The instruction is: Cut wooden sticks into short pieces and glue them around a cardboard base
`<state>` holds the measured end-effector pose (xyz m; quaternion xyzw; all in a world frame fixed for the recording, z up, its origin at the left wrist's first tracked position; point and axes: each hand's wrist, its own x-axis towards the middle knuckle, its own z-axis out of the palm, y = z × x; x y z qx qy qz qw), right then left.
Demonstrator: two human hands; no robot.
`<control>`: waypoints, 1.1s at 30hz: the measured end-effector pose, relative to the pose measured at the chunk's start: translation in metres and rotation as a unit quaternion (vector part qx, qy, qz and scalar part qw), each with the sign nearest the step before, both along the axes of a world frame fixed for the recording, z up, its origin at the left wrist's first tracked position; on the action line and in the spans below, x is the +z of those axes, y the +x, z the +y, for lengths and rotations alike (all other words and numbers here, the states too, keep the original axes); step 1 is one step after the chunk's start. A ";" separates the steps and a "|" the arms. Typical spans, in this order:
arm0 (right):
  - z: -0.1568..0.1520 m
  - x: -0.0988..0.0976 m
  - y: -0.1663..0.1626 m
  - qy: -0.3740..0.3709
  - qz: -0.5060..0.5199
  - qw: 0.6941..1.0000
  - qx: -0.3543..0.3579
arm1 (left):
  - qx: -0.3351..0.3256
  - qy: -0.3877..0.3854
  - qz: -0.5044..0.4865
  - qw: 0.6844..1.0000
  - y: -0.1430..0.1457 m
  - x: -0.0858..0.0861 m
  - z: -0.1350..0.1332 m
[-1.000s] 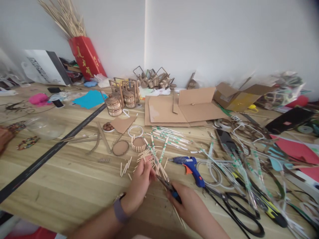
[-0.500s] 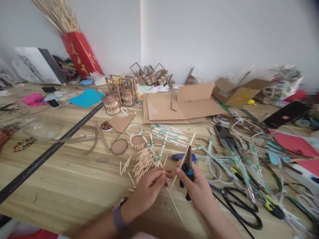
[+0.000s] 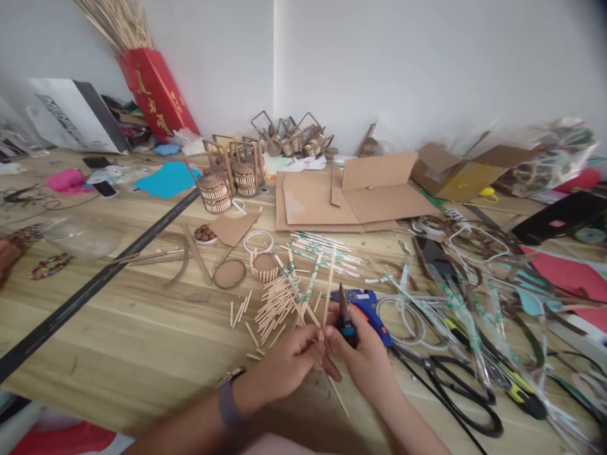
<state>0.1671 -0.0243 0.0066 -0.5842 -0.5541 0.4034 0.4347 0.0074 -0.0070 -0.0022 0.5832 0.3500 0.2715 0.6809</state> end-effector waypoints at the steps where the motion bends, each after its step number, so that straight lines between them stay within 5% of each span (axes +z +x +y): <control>1: -0.001 0.000 0.000 -0.003 -0.015 1.000 0.006 | 0.027 -0.012 -0.002 1.000 0.000 0.000 0.002; 4: -0.003 0.000 -0.001 0.013 -0.065 0.997 0.030 | 0.098 -0.066 -0.038 0.992 0.000 0.001 0.007; 9: -0.005 -0.007 -0.005 0.073 -0.135 0.987 0.052 | 0.118 -0.138 -0.099 0.978 0.002 0.002 0.007; 17: -0.005 -0.011 -0.007 0.067 -0.138 0.987 0.049 | 0.095 -0.089 -0.073 0.989 0.004 -0.009 0.004; 21: -0.005 -0.009 -0.004 0.037 -0.107 0.993 0.017 | 0.155 -0.040 -0.038 0.986 0.001 -0.002 0.006; 24: -0.005 -0.008 0.000 -0.038 -0.035 0.999 -0.008 | 0.225 -0.007 -0.018 0.974 -0.004 0.004 0.008; 26: -0.005 -0.009 0.002 -0.120 0.107 0.987 0.018 | 0.232 -0.006 -0.055 0.971 -0.006 0.004 0.008; 29: -0.006 -0.011 -0.002 -0.227 0.308 0.919 0.089 | 0.178 -0.050 -0.129 0.974 -0.004 -0.001 0.005; 33: -0.011 -0.013 -0.013 -0.288 0.401 0.858 0.139 | 0.093 -0.131 -0.154 0.975 0.002 -0.004 0.000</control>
